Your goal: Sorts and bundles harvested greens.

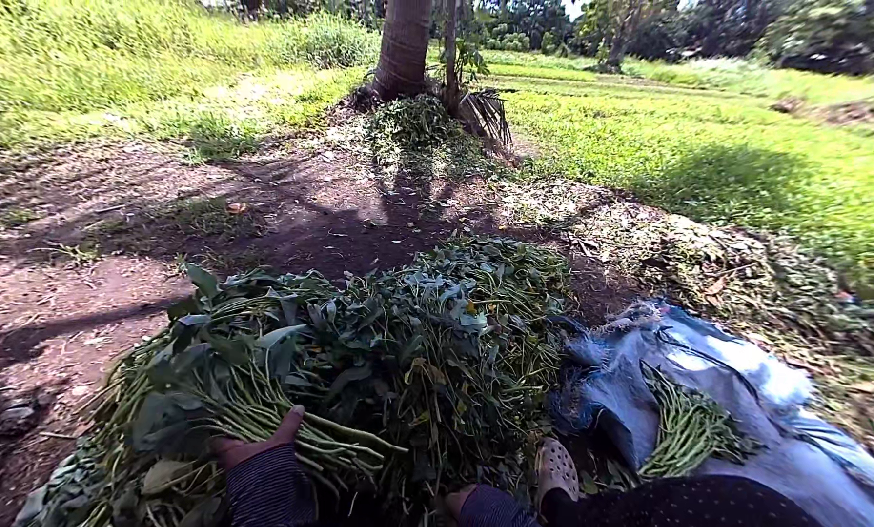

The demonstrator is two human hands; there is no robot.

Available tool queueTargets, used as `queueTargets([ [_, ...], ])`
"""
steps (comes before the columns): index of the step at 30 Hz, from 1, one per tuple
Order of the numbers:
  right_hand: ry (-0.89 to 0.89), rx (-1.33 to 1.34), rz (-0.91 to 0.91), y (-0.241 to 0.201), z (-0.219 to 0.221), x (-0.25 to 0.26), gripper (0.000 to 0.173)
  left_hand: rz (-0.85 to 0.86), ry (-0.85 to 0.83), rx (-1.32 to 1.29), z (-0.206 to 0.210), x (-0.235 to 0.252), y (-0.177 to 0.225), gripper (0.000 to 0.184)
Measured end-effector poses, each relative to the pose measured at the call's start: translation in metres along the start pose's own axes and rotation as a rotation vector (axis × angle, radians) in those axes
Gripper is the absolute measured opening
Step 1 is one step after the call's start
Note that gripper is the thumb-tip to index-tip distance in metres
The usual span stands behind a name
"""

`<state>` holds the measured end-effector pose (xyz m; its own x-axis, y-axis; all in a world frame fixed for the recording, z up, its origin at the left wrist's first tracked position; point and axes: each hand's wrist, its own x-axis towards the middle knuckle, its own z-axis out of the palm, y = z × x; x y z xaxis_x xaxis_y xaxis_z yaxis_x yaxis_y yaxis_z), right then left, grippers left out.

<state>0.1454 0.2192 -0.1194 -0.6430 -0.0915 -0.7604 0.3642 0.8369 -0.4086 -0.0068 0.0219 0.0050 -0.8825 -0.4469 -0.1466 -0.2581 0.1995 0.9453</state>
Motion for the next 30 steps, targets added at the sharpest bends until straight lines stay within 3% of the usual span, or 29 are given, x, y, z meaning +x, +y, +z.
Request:
queueTargets([
  [1, 0.027, 0.012, 0.031, 0.021, -0.001, 0.008, 0.054, 0.013, 0.014, 0.017, -0.005, 0.003, 0.003, 0.11],
  [3, 0.329, 0.182, 0.054, 0.068, -0.022, 0.02, 0.063, 0.032, 0.009, 0.05, -0.009, 0.0, 0.009, 0.108],
  [4, 0.499, 0.301, 0.085, 0.078, -0.044, 0.019, 0.055, 0.025, -0.004, 0.073, -0.01, -0.004, 0.011, 0.107],
  [7, 0.713, 0.421, 0.317, 0.085, -0.109, 0.012, 0.042, -0.019, -0.086, 0.108, -0.005, -0.016, 0.009, 0.109],
  [10, 0.598, 0.31, 0.466, 0.108, -0.12, 0.049, 0.057, -0.009, -0.113, 0.093, 0.006, -0.019, 0.0, 0.108],
  [12, 0.56, 0.3, 0.469, 0.116, -0.115, 0.061, 0.061, 0.008, -0.13, 0.099, 0.007, -0.018, -0.006, 0.109],
  [16, 0.643, 0.55, 0.24, 0.103, -0.12, 0.012, 0.044, -0.002, -0.167, -0.019, 0.004, -0.012, -0.01, 0.111],
  [19, 0.743, 0.873, 0.012, 0.104, -0.111, -0.015, 0.04, -0.077, -0.232, -0.125, 0.005, -0.017, -0.011, 0.108],
  [24, 0.675, 1.265, -0.197, 0.072, -0.111, -0.062, 0.04, -0.131, -0.317, -0.183, 0.011, -0.033, -0.004, 0.106],
  [27, 0.589, 1.062, -0.219, 0.057, -0.104, -0.075, 0.032, -0.107, -0.305, -0.174, 0.007, -0.032, -0.007, 0.105],
  [30, 0.377, 0.543, -0.272, 0.05, -0.071, -0.063, 0.032, -0.095, -0.287, -0.225, 0.002, -0.025, -0.014, 0.103],
])
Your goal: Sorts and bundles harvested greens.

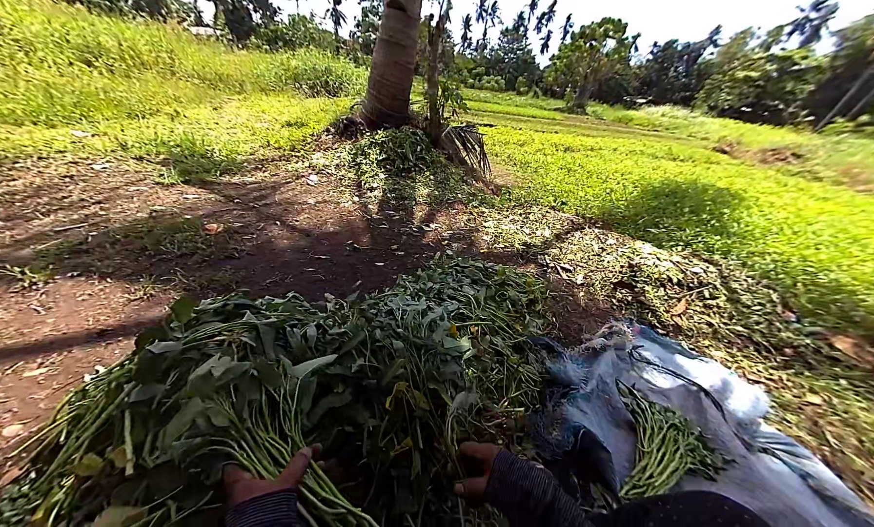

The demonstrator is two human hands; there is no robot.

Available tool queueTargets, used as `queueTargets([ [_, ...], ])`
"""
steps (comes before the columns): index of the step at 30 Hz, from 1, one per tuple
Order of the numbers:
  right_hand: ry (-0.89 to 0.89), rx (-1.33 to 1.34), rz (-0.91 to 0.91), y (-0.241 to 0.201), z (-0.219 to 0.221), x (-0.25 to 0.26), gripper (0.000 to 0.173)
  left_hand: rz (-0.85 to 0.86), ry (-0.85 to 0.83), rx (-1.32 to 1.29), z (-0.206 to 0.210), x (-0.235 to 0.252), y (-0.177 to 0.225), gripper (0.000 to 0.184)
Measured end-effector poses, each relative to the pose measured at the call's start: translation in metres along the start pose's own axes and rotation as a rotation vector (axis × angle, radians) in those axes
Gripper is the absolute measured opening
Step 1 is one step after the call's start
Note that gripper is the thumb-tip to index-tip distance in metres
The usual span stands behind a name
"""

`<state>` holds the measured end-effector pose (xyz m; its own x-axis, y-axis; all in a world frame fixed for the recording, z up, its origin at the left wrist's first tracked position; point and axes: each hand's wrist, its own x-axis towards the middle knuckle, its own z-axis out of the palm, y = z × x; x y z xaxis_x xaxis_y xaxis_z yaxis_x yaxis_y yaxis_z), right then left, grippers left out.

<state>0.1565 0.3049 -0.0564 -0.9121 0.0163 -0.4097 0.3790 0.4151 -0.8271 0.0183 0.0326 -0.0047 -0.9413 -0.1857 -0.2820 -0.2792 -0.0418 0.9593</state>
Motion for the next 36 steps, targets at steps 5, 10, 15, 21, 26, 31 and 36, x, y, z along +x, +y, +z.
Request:
queueTargets([
  [5, -0.519, -0.394, 0.197, -0.003, 0.038, 0.005, 0.057, -0.003, 0.04, 0.02, -0.005, 0.006, -0.001, 0.102],
  [10, 0.023, -0.267, 0.411, 0.035, -0.02, 0.056, 0.043, -0.034, 0.047, 0.075, -0.001, 0.003, 0.003, 0.104],
  [15, 0.173, 0.259, 0.401, 0.002, 0.023, 0.058, 0.047, -0.023, 0.003, 0.149, 0.01, 0.003, -0.005, 0.103],
  [21, 0.267, 0.262, 0.24, 0.013, 0.051, 0.076, 0.04, -0.024, -0.024, 0.182, 0.012, 0.002, -0.008, 0.103],
  [26, 0.242, 0.56, -0.157, -0.063, 0.022, 0.018, 0.028, -0.025, -0.018, 0.137, 0.009, 0.002, -0.003, 0.102],
  [31, 0.267, 0.522, 0.054, -0.044, 0.027, 0.033, 0.03, -0.111, -0.071, 0.055, 0.013, -0.008, -0.002, 0.102],
  [36, 0.214, 0.507, 0.267, -0.046, 0.054, 0.03, 0.034, -0.246, -0.165, 0.153, 0.021, -0.027, -0.017, 0.108],
])
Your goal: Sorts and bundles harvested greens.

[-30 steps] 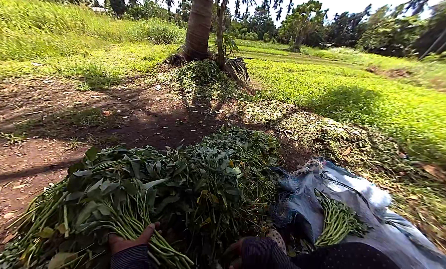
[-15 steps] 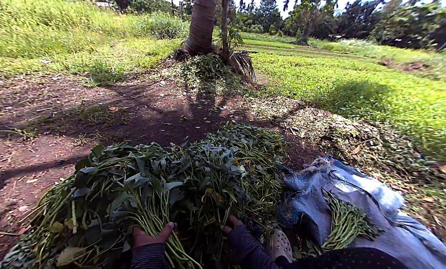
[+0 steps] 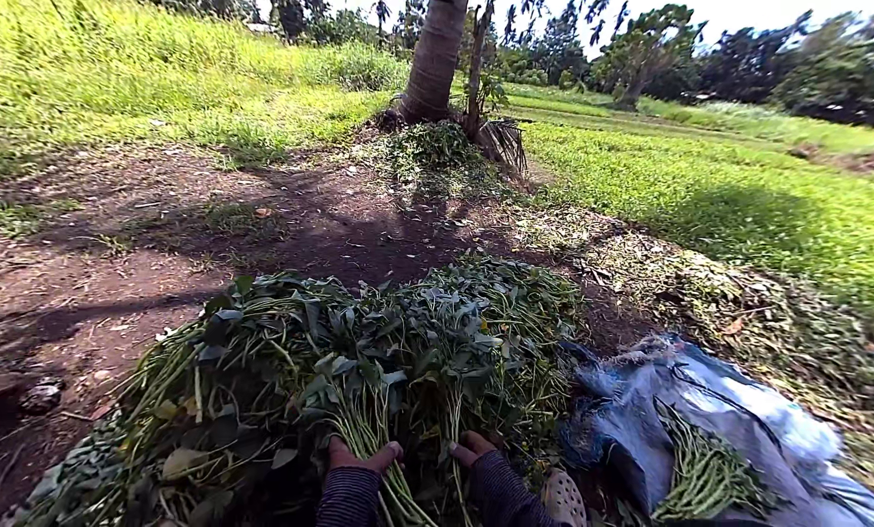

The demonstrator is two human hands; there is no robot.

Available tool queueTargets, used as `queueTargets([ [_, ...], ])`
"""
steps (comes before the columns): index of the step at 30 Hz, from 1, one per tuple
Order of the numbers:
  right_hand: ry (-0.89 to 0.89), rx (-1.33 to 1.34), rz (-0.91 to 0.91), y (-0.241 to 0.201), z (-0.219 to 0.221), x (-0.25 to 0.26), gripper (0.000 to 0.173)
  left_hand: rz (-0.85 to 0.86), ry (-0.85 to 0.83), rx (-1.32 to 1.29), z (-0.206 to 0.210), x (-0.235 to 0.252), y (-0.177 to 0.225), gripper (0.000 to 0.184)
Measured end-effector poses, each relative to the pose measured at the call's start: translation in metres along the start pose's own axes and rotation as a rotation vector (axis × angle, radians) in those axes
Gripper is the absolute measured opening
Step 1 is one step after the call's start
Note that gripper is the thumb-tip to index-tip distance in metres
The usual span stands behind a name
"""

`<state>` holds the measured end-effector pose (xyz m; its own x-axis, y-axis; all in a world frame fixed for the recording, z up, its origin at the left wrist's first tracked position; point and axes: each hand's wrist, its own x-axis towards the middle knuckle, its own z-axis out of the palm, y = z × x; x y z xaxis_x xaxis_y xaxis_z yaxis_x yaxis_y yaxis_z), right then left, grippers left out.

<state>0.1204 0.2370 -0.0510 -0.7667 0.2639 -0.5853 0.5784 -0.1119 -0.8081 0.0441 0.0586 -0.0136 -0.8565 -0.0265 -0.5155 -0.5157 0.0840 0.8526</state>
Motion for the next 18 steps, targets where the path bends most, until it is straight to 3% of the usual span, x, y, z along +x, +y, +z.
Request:
queueTargets([
  [5, -0.115, -0.254, -0.065, 0.009, 0.011, -0.016, 0.037, -0.081, -0.164, 0.377, 0.019, 0.006, -0.025, 0.117],
  [10, -0.203, -0.491, -0.147, 0.02, 0.008, -0.019, 0.04, -0.046, -0.246, 0.514, 0.033, 0.015, -0.032, 0.122],
  [12, -0.206, -0.432, -0.158, 0.026, 0.006, -0.019, 0.041, -0.025, -0.301, 0.491, 0.032, 0.016, -0.031, 0.123],
  [18, -0.239, 0.066, -0.167, 0.045, 0.0, -0.017, 0.025, -0.04, -0.344, 0.454, 0.023, 0.02, -0.022, 0.121],
])
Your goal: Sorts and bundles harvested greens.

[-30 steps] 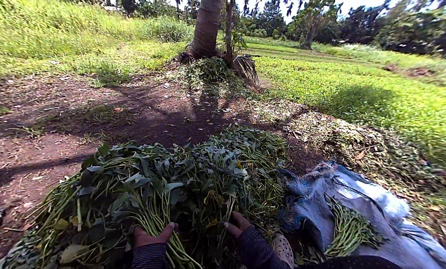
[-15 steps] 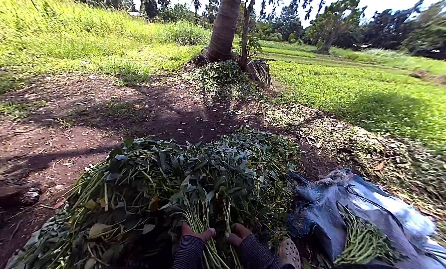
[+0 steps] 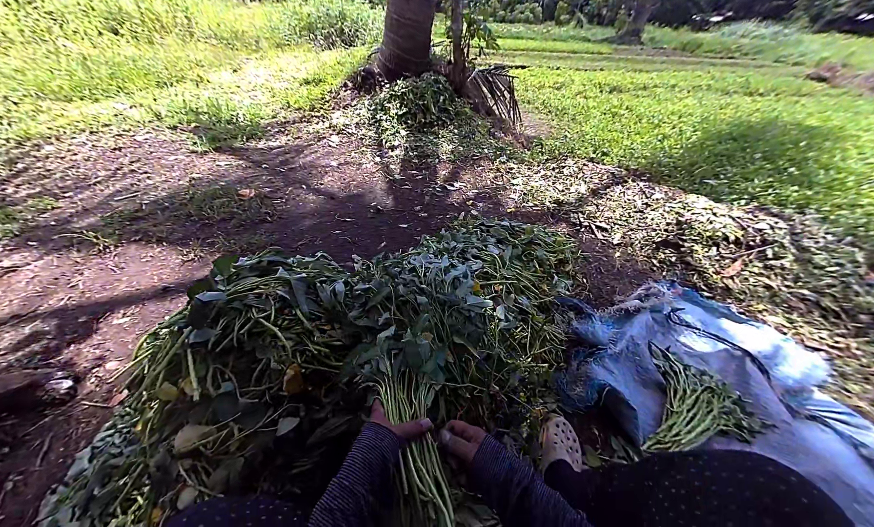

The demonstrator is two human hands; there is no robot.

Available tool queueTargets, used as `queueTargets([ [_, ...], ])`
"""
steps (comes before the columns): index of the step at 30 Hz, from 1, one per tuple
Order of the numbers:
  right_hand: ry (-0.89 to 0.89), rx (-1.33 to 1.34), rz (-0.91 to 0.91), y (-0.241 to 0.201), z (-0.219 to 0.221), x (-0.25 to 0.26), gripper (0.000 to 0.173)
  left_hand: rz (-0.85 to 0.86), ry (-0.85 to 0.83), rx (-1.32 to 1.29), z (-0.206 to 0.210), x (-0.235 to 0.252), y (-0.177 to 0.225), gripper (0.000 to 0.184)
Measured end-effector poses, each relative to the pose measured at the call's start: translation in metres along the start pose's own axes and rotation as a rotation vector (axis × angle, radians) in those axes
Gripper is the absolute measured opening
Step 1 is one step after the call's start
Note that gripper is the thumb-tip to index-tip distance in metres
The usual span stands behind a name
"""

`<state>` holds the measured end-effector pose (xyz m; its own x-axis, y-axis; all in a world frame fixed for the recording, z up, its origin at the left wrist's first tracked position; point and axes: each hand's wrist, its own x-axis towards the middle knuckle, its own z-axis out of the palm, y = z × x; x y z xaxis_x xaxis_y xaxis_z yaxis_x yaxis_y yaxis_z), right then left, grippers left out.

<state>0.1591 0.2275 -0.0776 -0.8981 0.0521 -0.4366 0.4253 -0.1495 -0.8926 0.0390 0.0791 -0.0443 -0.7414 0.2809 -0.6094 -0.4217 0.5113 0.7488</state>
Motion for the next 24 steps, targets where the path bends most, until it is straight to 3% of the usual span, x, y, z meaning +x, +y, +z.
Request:
queueTargets([
  [3, -0.055, -0.03, 0.046, -0.012, 0.007, -0.009, 0.021, -0.011, 0.03, -0.006, -0.006, -0.001, 0.002, 0.118],
  [8, -0.13, -0.561, -0.036, 0.0, -0.001, -0.012, 0.034, 0.028, 0.124, -0.067, -0.011, 0.003, -0.002, 0.118],
  [12, -0.142, -0.71, -0.062, 0.01, -0.024, -0.007, 0.038, 0.106, 0.098, -0.106, -0.007, 0.001, -0.008, 0.12],
  [14, -0.233, -0.83, -0.069, 0.011, -0.023, -0.01, 0.033, 0.143, 0.135, -0.172, -0.004, 0.006, -0.011, 0.117],
  [17, -0.441, -1.125, 0.192, 0.023, -0.02, -0.001, 0.034, 0.184, 0.174, -0.225, -0.017, 0.011, -0.01, 0.112],
  [19, -0.347, -1.153, 0.297, 0.018, -0.027, 0.002, 0.033, 0.229, 0.129, -0.256, -0.026, 0.013, -0.011, 0.108],
  [20, -0.214, -1.089, 0.279, 0.009, -0.032, 0.001, 0.033, 0.247, 0.108, -0.286, -0.028, 0.013, -0.012, 0.105],
  [22, 0.089, -0.883, 0.085, -0.004, -0.038, -0.004, 0.032, 0.252, 0.057, -0.338, -0.029, 0.011, -0.016, 0.101],
  [24, 0.15, -0.576, -0.072, -0.02, -0.027, -0.011, 0.035, 0.263, 0.015, -0.353, -0.029, 0.012, -0.017, 0.096],
])
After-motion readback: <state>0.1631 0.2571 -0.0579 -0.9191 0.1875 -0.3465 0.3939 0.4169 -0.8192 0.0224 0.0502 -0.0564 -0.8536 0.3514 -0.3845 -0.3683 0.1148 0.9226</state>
